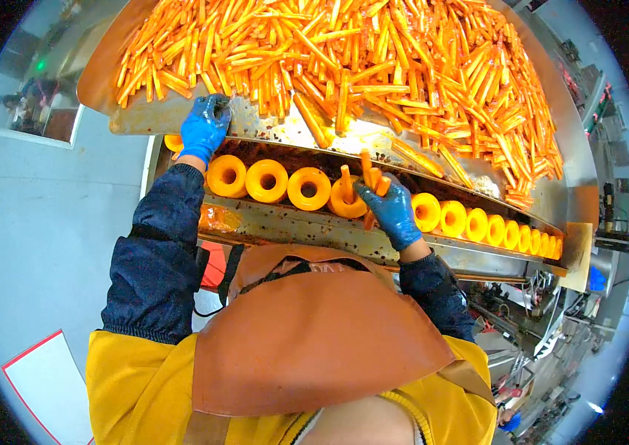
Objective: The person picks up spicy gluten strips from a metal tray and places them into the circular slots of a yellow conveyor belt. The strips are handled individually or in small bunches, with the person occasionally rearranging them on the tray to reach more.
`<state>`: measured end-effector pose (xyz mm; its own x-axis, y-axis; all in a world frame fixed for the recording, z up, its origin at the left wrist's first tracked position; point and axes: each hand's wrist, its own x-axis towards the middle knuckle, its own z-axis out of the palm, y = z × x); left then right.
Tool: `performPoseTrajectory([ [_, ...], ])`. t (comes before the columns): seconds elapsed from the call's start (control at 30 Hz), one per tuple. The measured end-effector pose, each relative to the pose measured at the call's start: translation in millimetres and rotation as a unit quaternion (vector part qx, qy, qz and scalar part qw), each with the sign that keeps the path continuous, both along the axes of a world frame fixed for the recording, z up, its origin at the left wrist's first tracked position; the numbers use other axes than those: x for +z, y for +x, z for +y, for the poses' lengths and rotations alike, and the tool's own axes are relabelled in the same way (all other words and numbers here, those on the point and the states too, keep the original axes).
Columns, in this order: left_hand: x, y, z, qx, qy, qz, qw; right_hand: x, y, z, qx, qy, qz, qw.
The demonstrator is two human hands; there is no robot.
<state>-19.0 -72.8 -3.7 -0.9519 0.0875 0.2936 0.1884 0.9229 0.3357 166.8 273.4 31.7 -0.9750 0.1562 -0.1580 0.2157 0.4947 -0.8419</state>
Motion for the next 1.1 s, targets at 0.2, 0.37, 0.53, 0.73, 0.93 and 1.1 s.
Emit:
performPoseTrajectory([
  [0.2, 0, -1, 1, -0.003, 0.014, -0.009, 1.000, 6, -15, -36, 0.003, -0.342, -0.056, 0.938],
  [0.37, -1, -2, -1, 0.022, -0.022, 0.000, 1.000, -29, -18, -45, 0.018, -0.373, -0.082, 0.924],
  [0.53, -3, -1, -1, -0.002, 0.007, 0.006, 1.000, -22, -8, -13, -0.063, -0.313, -0.087, 0.944],
  [0.73, -4, -2, -2, 0.004, 0.000, 0.003, 1.000, -10, 2, -4, -0.054, -0.301, -0.031, 0.951],
  [0.93, -1, 0, 0, -0.004, 0.023, 0.004, 1.000, -11, 8, 3, -0.087, -0.316, 0.003, 0.945],
  [1.1, 3, 2, 3, 0.002, 0.010, 0.008, 1.000, -20, 12, 16, -0.049, -0.299, -0.101, 0.948],
])
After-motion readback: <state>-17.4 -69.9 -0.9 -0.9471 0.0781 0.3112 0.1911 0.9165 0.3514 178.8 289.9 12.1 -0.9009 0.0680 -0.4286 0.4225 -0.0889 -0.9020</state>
